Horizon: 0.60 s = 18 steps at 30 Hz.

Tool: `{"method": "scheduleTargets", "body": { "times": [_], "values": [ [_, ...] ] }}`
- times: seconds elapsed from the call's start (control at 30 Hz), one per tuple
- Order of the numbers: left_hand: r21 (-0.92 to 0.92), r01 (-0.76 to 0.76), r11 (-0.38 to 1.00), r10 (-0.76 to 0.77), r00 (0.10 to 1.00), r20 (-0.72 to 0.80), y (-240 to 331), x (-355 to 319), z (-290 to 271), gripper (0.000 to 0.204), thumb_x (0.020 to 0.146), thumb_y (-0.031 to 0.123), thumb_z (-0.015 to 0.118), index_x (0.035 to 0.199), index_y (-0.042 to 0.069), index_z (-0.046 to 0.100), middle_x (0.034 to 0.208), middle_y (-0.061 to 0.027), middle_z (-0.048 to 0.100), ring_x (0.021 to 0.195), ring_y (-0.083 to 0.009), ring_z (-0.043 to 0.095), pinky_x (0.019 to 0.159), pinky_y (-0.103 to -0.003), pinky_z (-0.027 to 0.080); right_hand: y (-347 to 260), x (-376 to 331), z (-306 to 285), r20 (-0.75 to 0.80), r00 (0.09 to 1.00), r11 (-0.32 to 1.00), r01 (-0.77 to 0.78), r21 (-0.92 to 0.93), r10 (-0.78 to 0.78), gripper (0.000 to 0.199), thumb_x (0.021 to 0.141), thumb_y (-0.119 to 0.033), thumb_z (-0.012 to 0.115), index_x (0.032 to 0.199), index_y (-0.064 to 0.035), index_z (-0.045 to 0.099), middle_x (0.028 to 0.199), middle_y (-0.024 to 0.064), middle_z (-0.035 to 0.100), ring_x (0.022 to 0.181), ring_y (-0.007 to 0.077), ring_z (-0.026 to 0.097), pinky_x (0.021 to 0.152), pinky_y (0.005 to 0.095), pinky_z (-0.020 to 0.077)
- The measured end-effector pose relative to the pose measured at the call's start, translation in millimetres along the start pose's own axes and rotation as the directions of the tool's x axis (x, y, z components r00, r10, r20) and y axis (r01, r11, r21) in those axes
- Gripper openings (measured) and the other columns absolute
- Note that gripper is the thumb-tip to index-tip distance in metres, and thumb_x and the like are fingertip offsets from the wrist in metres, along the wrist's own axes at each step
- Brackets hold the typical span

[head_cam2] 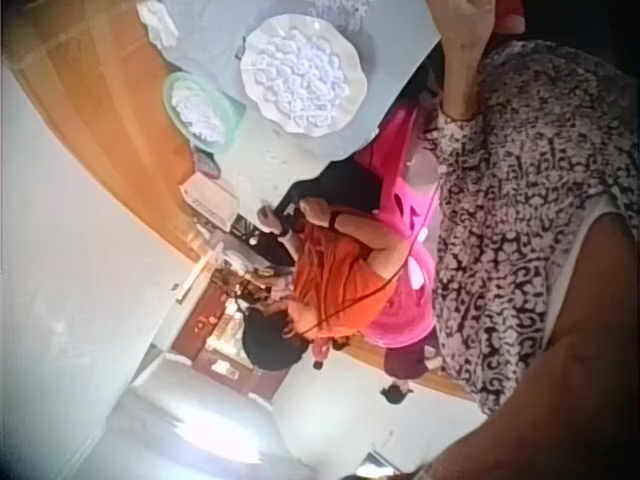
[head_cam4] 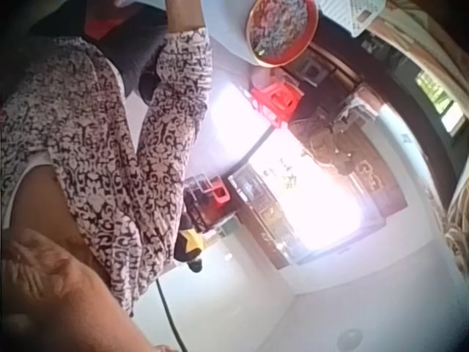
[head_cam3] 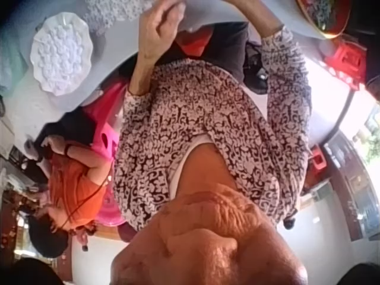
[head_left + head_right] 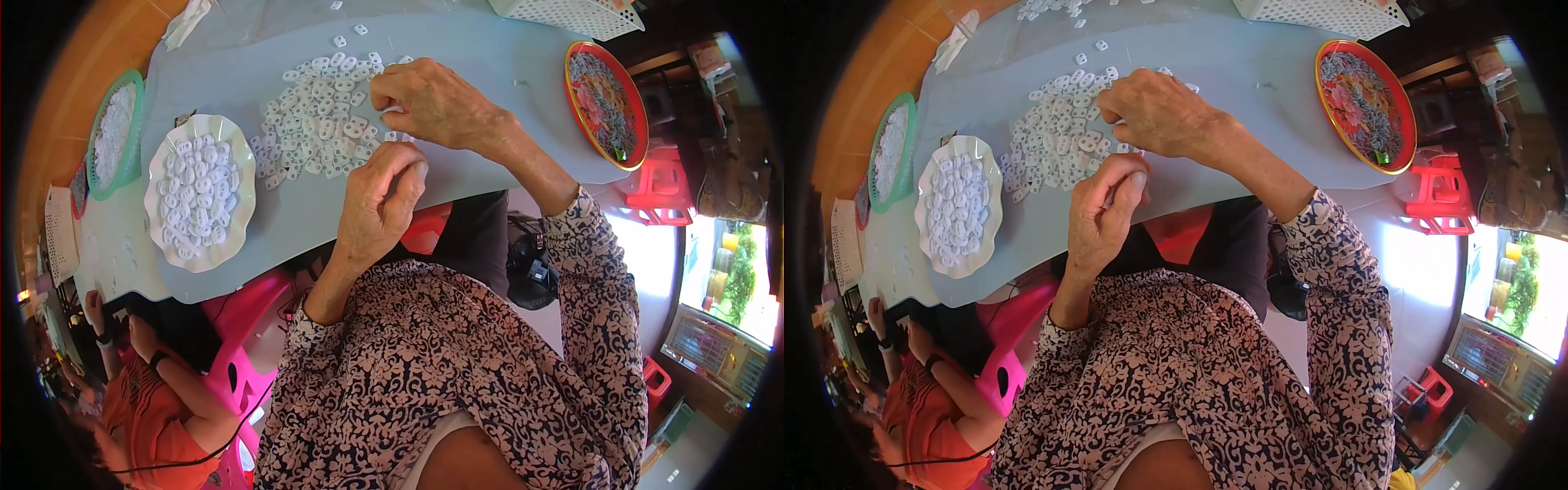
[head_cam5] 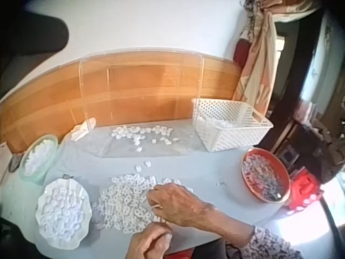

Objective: Assembling small white plastic components manually at a table.

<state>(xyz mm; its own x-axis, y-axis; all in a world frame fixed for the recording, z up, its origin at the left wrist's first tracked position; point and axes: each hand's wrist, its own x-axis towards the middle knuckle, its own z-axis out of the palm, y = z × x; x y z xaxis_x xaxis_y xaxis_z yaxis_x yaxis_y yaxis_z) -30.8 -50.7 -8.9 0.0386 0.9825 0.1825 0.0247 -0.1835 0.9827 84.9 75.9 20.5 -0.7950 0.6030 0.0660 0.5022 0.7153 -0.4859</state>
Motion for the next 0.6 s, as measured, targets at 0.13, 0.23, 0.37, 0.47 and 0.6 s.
{"method": "scheduleTargets", "body": {
  "times": [0.13, 0.23, 0.37, 0.47, 0.6],
  "values": [
    [-0.034, -0.057, 0.998, 0.056, 0.998, -0.027, -1.4, -1.3, -0.7, 0.01, 0.09, 0.008, 0.053, 0.089, -0.001, 0.055, 0.077, -0.0061, 0.056, 0.06, -0.012, 0.052, 0.057, -0.026, 0.043, 3.4, -6.0, -2.2, -0.056, 0.998, 0.998, 0.022, 0.062, -0.018, 0.01, 0.076, -0.005, 0.06, 0.086, -0.0008, 0.061, 0.074, 0.0101, 0.061, 0.066, 0.024, 0.059, 0.063, 0.0347, 0.0483],
    [-0.073, -0.032, 0.997, 0.028, 0.998, -0.057, 0.5, -2.7, -3.2, 0.015, 0.093, 0.013, 0.052, 0.091, -0.001, 0.057, 0.071, -0.0026, 0.056, 0.063, -0.0074, 0.051, 0.056, -0.022, 0.04, 1.9, -11.6, -13.6, -0.057, 0.994, 0.954, -0.076, 0.29, 0.096, 0.013, 0.079, -0.003, 0.061, 0.091, 0.001, 0.062, 0.08, 0.0091, 0.064, 0.071, 0.0169, 0.062, 0.064, 0.0293, 0.0498],
    [-0.137, 0.025, 0.99, -0.039, 0.994, -0.106, 8.0, -0.4, -6.0, 0.015, 0.093, 0.014, 0.052, 0.092, 0.0, 0.057, 0.074, -0.0025, 0.059, 0.066, -0.0061, 0.051, 0.059, -0.02, 0.039, 2.0, -18.7, -19.1, -0.001, 0.979, 0.762, -0.157, 0.628, 0.203, 0.018, 0.079, -0.008, 0.062, 0.095, -0.0006, 0.066, 0.082, 0.0082, 0.067, 0.073, 0.0125, 0.063, 0.064, 0.0276, 0.0507],
    [-0.147, 0.033, 0.989, -0.053, 0.99, -0.131, 4.1, 3.3, -6.4, 0.015, 0.094, 0.015, 0.052, 0.095, 0.001, 0.056, 0.076, -0.0039, 0.06, 0.069, -0.0071, 0.053, 0.063, -0.02, 0.04, -7.6, -23.7, -25.1, 0.033, 0.977, 0.7, -0.175, 0.692, 0.212, 0.017, 0.08, -0.007, 0.061, 0.095, 0.0014, 0.064, 0.08, 0.0079, 0.066, 0.073, 0.0117, 0.062, 0.064, 0.0266, 0.0501],
    [-0.275, 0.056, 0.96, -0.121, 0.966, -0.227, 4.4, 7.3, -4.4, 0.02, 0.093, 0.017, 0.055, 0.102, -0.001, 0.052, 0.076, -0.0047, 0.06, 0.071, -0.008, 0.055, 0.064, -0.021, 0.04, -21.4, -28.5, -23.0, 0.016, 0.994, 0.725, -0.09, 0.683, 0.108, 0.014, 0.084, -0.005, 0.062, 0.095, 0.003, 0.058, 0.076, 0.0059, 0.061, 0.067, 0.01, 0.059, 0.063, 0.0238, 0.0495]
  ]
}}
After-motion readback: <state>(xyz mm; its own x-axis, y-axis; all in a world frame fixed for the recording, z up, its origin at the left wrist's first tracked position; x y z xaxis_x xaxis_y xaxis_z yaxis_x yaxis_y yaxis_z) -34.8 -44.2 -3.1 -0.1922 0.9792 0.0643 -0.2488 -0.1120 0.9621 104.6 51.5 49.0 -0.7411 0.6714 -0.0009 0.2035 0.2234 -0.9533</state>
